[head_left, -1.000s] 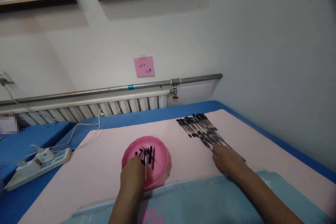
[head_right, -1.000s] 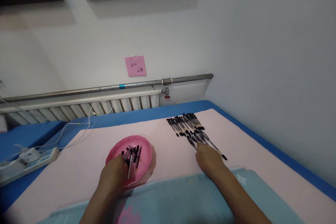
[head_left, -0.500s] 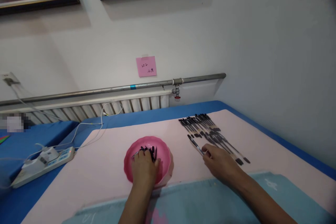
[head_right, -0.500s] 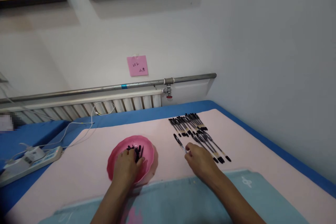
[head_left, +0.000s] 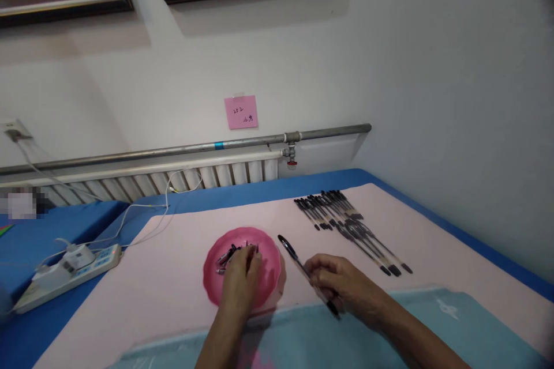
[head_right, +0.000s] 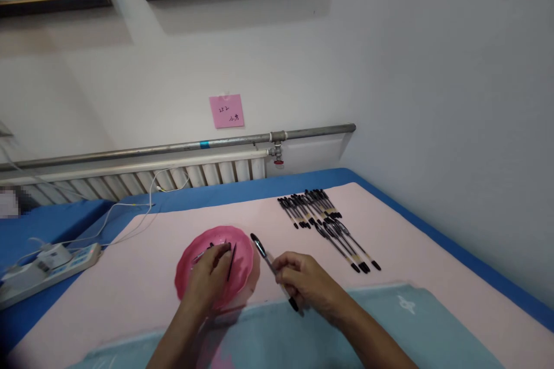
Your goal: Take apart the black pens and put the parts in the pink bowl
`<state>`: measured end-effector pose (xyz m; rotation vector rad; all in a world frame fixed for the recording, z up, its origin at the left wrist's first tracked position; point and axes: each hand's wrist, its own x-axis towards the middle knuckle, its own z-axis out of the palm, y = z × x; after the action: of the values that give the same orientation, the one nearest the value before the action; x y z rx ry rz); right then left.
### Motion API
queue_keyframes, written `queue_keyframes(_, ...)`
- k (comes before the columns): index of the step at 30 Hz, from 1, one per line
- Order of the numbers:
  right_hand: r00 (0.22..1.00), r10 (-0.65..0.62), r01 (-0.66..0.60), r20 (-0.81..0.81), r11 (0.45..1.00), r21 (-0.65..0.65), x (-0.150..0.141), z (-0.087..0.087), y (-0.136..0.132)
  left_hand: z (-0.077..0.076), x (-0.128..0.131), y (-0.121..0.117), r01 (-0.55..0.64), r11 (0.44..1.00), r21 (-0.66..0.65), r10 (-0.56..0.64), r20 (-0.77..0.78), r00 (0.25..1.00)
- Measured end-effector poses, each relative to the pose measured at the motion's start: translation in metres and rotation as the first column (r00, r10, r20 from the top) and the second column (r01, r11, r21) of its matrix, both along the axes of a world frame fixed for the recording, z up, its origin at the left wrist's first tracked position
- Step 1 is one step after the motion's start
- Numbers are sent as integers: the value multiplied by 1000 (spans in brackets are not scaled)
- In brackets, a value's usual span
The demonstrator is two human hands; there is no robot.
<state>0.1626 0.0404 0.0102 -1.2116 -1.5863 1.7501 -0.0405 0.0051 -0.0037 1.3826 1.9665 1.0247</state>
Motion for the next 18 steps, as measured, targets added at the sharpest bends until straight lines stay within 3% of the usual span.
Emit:
queue_keyframes(1,999,34,-35,-32,999,-25,-4,0,-4,2,5,-1,41,999,25,-46,287,957)
queue_keyframes(3,993,98,-101,-70,994,-46,-10,-1,-11,5,16,-3,112,992,62,-124,692,711)
queue_keyframes(5,982,159,-165,-100,984,-60,-14,-2,-16,5,21,-3,140,987,74,-140,827,545)
queue_keyframes(8,971,226,-232,-79,969,-87,-16,0,-20,5,13,-2,32,996,79,-84,835,543)
queue_keyframes(10,971,240,-241,-19,966,-93,-15,4,-20,6,-4,0,-77,993,85,-20,791,612)
queue_keyframes(12,973,228,-225,23,970,-91,-14,6,-20,7,-23,1,-169,982,89,69,656,752)
queue_keyframes(14,979,202,-199,26,976,-85,-13,8,-19,8,-39,1,-208,976,70,173,339,925)
queue_keyframes(15,982,190,-187,20,979,-83,-12,7,-19,7,-45,1,-211,977,28,205,145,968)
queue_keyframes(17,986,166,-165,3,983,-81,-12,6,-18,7,-50,1,-202,974,-100,182,-182,966)
queue_keyframes(18,988,156,-156,-3,985,-81,-13,5,-18,6,-49,1,-201,968,-152,155,-272,950)
